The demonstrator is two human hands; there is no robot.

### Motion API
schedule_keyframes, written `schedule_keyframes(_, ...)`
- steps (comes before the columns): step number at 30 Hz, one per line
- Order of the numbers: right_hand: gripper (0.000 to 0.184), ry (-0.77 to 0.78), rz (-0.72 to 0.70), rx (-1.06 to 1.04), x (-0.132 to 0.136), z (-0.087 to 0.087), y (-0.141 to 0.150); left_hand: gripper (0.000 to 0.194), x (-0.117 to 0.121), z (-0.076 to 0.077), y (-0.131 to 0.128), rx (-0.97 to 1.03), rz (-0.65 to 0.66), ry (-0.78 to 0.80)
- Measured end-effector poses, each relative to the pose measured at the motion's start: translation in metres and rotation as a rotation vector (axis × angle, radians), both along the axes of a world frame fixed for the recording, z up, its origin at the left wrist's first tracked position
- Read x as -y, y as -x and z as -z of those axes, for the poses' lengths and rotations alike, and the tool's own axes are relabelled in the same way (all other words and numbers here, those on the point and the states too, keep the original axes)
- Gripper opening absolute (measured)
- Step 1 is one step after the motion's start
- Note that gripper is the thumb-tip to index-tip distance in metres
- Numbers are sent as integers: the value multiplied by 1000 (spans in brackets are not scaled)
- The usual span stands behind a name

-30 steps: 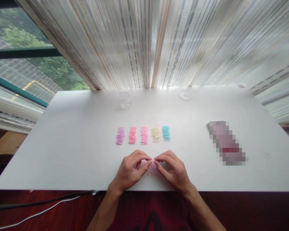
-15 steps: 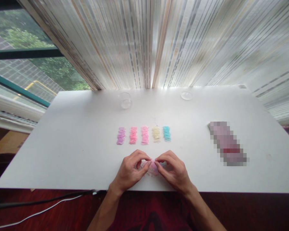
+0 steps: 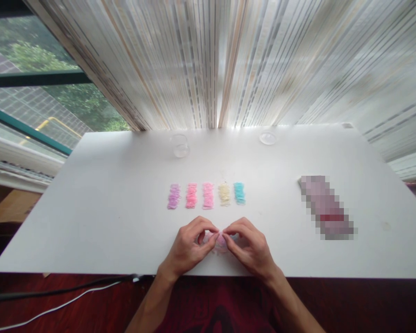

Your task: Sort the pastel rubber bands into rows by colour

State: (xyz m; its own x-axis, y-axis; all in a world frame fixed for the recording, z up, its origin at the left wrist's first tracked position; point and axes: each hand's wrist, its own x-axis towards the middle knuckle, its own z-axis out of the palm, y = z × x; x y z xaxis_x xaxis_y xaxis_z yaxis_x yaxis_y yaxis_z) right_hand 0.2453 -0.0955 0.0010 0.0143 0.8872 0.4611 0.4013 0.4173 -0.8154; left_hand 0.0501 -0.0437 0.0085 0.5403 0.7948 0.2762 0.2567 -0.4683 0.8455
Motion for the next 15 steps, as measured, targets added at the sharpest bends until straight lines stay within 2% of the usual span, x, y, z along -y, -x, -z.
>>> schedule_keyframes(15,12,15,-21,26,0,2,0,8,0,-3,1,-37,12,-29)
